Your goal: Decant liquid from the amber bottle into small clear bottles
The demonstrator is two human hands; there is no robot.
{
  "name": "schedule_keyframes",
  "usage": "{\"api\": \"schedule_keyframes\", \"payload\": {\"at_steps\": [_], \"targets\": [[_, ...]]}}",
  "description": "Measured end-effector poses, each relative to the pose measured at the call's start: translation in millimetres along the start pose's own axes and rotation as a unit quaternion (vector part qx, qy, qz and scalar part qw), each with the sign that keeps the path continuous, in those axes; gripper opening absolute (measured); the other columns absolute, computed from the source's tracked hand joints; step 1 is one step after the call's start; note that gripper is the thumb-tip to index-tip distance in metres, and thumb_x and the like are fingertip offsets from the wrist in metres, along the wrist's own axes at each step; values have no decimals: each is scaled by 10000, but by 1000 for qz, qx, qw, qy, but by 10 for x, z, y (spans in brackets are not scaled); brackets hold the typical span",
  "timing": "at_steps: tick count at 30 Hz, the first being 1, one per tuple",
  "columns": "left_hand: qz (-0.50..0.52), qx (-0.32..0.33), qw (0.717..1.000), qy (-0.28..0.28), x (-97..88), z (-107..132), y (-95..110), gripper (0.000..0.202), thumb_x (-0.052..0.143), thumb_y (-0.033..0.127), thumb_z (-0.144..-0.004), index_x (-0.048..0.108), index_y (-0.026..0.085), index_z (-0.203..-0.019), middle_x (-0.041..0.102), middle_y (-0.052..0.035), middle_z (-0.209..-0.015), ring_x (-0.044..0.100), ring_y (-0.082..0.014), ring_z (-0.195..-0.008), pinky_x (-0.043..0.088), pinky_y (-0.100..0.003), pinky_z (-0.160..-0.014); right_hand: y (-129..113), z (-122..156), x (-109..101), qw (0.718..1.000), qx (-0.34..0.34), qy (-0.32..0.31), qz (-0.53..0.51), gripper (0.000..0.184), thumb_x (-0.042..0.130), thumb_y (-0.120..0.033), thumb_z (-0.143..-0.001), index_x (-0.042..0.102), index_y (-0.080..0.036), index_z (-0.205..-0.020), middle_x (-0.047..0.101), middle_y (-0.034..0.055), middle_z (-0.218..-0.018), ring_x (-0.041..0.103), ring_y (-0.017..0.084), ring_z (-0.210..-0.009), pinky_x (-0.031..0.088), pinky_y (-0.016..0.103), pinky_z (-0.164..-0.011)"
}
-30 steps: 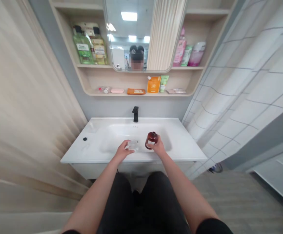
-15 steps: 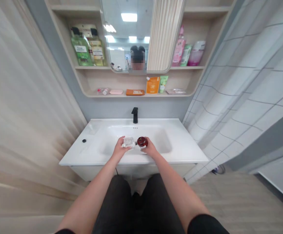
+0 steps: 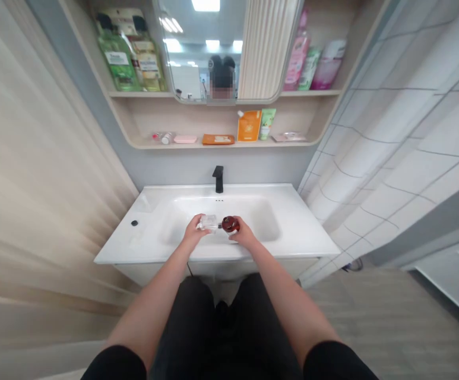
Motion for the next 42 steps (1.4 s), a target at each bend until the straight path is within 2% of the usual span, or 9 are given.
{"api": "schedule_keyframes", "payload": {"at_steps": [6, 13, 18, 23, 30, 42], "targets": [[-67, 18, 998, 0, -21, -4, 0, 753, 962, 305, -589, 737, 245, -1306, 675, -112, -1384, 633, -325, -1266, 566, -390, -929, -24, 5, 11, 999, -17, -7, 34, 811, 742, -140, -547, 638, -243, -1344, 761, 80, -1295, 722, 338, -1162, 553, 497, -1087], [-116, 22, 993, -25, -12, 3, 25, 763, 958, 302, -637, 751, 267, -1370, 669, -106, -1421, 634, -324, -1285, 577, -413, -971, -10, 6, 49, 996, -38, -16, 74, 851, 687, -114, -522, 652, -224, -1365, 750, 109, -1320, 708, 368, -1214, 543, 531, -1112], [-135, 32, 988, -62, -21, -51, 49, 771, 972, 312, -601, 766, 245, -1341, 690, -116, -1399, 676, -323, -1225, 581, -432, -965, -39, 15, 54, 995, -42, -11, 94, 827, 690, -96, -516, 685, -240, -1331, 763, 103, -1285, 714, 369, -1194, 544, 535, -1115], [-151, 51, 982, -97, -40, -129, 159, 784, 997, 302, -578, 773, 233, -1326, 739, -109, -1316, 711, -319, -1179, 568, -485, -1062, -82, 22, 57, 993, -59, -15, 97, 797, 675, -79, -526, 696, -249, -1305, 779, 92, -1262, 726, 363, -1181, 550, 530, -1108], [-220, 89, 965, -109, -50, -166, 311, 764, 1014, 290, -547, 805, 255, -1281, 749, -83, -1262, 710, -331, -1201, 520, -508, -1160, -59, 31, 63, 992, -49, -23, 112, 866, 691, -69, -525, 665, -238, -1374, 762, 114, -1333, 711, 370, -1234, 545, 534, -1120], [-282, 117, 943, -133, -50, -191, 478, 764, 1011, 276, -558, 802, 260, -1293, 738, -79, -1252, 710, -337, -1195, 535, -497, -1148, -37, 32, 76, 990, -61, -25, 125, 852, 678, -76, -533, 670, -253, -1367, 769, 97, -1304, 716, 356, -1214, 547, 513, -1116]]}}
Point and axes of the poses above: each hand's wrist, its own z-axis away from the middle knuckle, its own x-axis out of the palm, y = z × x, the point moved 3 cm from there along -z, towards the middle knuckle
